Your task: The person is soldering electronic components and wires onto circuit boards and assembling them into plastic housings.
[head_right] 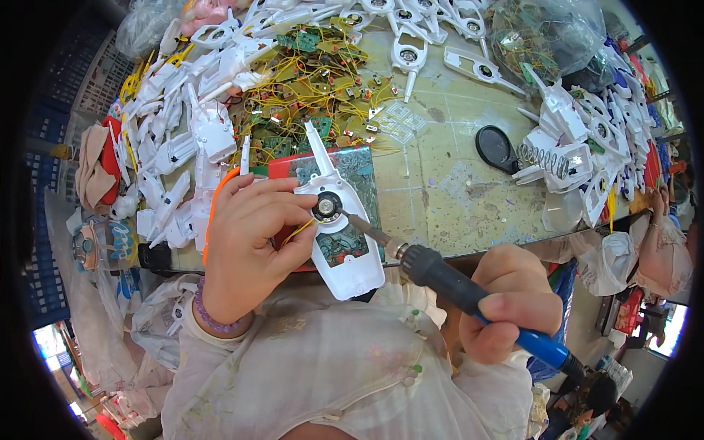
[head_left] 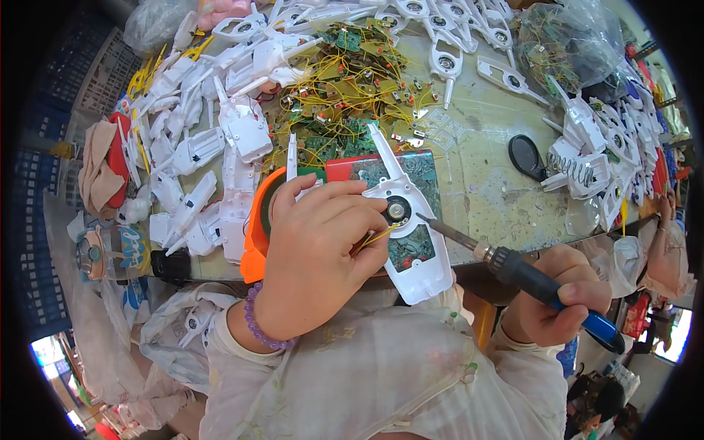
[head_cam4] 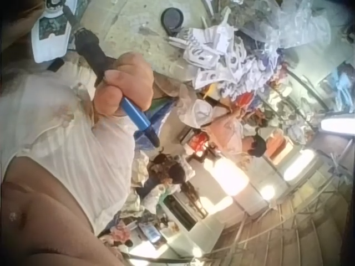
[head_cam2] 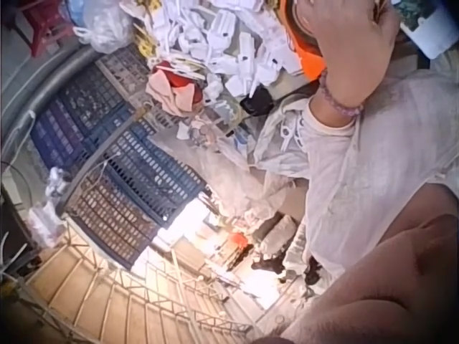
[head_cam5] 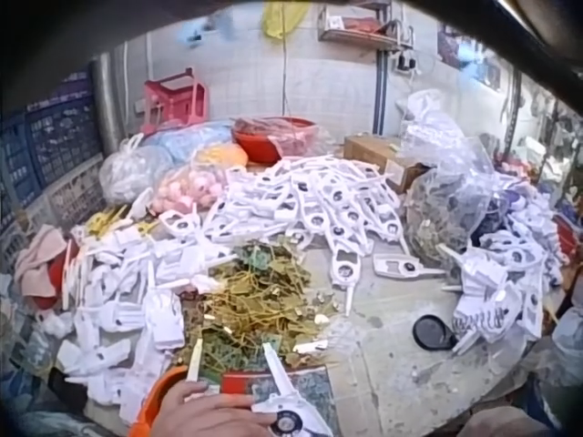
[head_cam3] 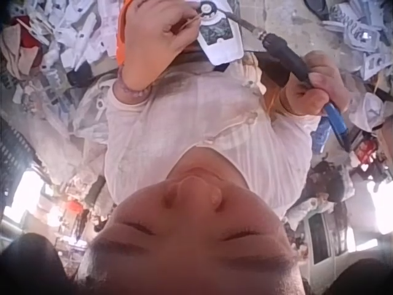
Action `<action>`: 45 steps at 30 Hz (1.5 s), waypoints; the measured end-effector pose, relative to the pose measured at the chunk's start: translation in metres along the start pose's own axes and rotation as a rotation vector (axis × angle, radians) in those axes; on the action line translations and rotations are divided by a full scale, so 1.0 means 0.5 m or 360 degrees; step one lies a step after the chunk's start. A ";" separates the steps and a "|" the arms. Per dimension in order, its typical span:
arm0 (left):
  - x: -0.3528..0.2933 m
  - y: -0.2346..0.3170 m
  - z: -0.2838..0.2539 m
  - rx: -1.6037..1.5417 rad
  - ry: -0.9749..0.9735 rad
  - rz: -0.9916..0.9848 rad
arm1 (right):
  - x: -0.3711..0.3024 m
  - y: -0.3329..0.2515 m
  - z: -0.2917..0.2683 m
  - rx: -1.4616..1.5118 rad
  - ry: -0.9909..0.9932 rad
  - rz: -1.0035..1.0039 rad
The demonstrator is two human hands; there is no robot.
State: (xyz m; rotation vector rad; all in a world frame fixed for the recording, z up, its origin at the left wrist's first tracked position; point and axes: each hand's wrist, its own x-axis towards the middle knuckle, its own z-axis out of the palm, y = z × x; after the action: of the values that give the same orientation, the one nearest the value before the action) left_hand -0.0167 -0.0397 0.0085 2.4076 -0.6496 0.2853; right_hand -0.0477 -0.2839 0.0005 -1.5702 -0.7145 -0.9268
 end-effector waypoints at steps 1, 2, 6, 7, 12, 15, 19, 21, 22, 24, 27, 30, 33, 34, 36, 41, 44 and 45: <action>0.000 0.001 0.000 -0.0052 0.0014 -0.0026 | -0.004 -0.001 0.000 -0.0014 0.0016 0.0063; 0.000 0.001 0.000 -0.0105 0.0028 -0.0051 | -0.009 -0.001 -0.001 -0.0014 0.0019 0.0065; -0.016 -0.018 0.001 -0.0226 0.0118 -0.0077 | -0.039 0.003 -0.013 0.0025 0.0220 0.0232; -0.024 -0.023 0.001 -0.0227 0.0188 -0.0013 | -0.043 0.002 -0.017 0.0062 0.0272 0.0265; -0.040 -0.028 0.004 -0.0160 0.0260 0.0167 | -0.054 -0.001 -0.021 0.0044 0.0304 0.0288; -0.034 -0.019 0.007 -0.0098 0.0310 0.0151 | -0.056 0.002 -0.016 0.0069 0.0323 0.0277; -0.028 -0.002 0.012 -0.0056 0.0270 0.0114 | -0.054 -0.001 -0.014 0.0079 0.0317 0.0217; -0.026 0.004 0.020 0.0010 0.0344 0.0104 | -0.055 -0.002 -0.012 0.0089 0.0307 0.0214; -0.024 0.007 0.021 0.0010 0.0342 0.0104 | -0.054 -0.002 -0.012 0.0090 0.0297 0.0208; -0.021 0.015 0.020 0.0123 0.0309 0.0103 | -0.053 0.001 -0.014 0.0079 0.0284 0.0196; -0.015 0.020 0.024 0.0151 0.0343 0.0125 | -0.048 -0.001 -0.011 0.0060 0.0228 0.0190; -0.012 0.020 0.031 0.0155 0.0308 0.0108 | -0.047 0.005 -0.005 0.0038 0.0173 0.0168; -0.013 0.020 0.031 0.0164 0.0254 0.0106 | -0.044 0.010 -0.005 0.0053 0.0093 0.0139; -0.012 0.021 0.030 0.0164 0.0254 0.0107 | -0.041 0.009 -0.006 0.0067 0.0033 0.0138; -0.011 0.022 0.030 0.0168 0.0197 0.0103 | -0.038 0.008 -0.007 0.0053 0.0008 0.0126; -0.009 0.023 0.028 0.0156 0.0171 0.0080 | -0.038 0.012 -0.007 0.0052 -0.0035 0.0079; -0.009 0.022 0.028 0.0164 0.0168 0.0079 | -0.035 0.009 -0.007 0.0032 -0.0087 0.0106; -0.009 0.022 0.028 0.0170 0.0168 0.0081 | -0.034 0.007 -0.007 0.0030 -0.0109 0.0133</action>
State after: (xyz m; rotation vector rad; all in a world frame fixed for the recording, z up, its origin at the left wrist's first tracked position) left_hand -0.0256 -0.0544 0.0017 2.4600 -0.6634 0.4763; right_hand -0.0539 -0.2874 -0.0157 -1.6093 -0.6983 -0.8057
